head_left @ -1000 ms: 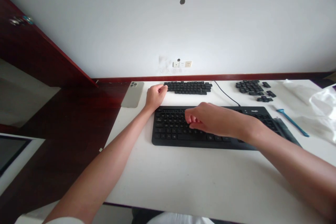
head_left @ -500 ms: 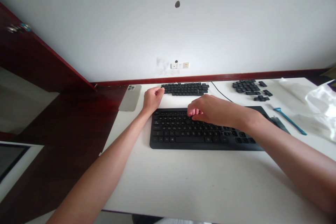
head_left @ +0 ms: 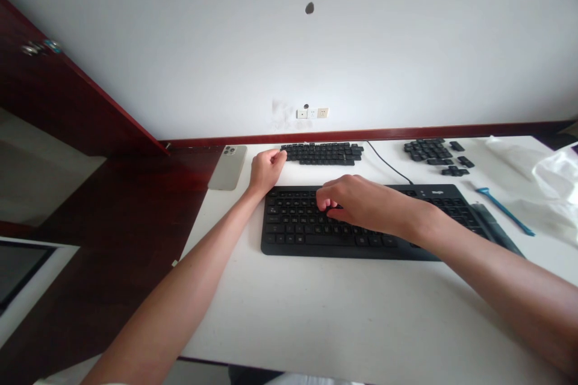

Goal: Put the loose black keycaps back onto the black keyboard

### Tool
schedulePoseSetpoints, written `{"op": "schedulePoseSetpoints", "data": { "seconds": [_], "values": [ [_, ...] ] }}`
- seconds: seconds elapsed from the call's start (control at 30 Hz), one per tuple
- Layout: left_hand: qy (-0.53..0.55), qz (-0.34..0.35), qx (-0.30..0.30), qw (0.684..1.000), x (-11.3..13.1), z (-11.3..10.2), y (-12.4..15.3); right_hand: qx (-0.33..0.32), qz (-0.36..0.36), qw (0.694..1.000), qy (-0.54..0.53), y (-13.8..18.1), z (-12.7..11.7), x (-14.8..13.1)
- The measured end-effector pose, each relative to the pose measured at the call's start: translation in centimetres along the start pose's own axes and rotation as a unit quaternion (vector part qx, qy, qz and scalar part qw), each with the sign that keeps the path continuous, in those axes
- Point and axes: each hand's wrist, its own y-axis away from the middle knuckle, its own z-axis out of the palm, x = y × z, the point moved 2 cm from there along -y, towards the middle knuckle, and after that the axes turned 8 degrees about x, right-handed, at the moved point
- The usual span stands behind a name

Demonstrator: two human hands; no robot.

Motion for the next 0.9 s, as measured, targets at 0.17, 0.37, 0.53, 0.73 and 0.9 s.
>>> {"op": "schedulePoseSetpoints", "data": {
  "seconds": [0.17, 0.37, 0.53, 0.73, 0.9],
  "values": [
    [0.005, -0.001, 0.000, 1.000, 0.1, 0.0, 0.0, -0.045, 0.010, 0.996, -0.080, -0.1, 0.0, -1.4],
    [0.009, -0.002, 0.000, 1.000, 0.0, 0.0, 0.0, -0.058, 0.019, 0.989, -0.133, -0.3, 1.5, -1.2],
    [0.011, -0.003, -0.001, 1.000, -0.1, 0.0, 0.1, -0.056, 0.028, 0.991, -0.116, -0.3, 2.0, -0.9],
    [0.010, -0.003, -0.001, 1.000, -0.1, 0.0, 0.1, -0.056, 0.015, 0.994, -0.090, -0.3, 2.0, -1.0],
    [0.011, -0.004, -0.002, 1.000, 0.0, 0.0, 0.1, -0.058, 0.007, 0.993, -0.101, -0.4, 2.1, -0.8]
  ]
}}
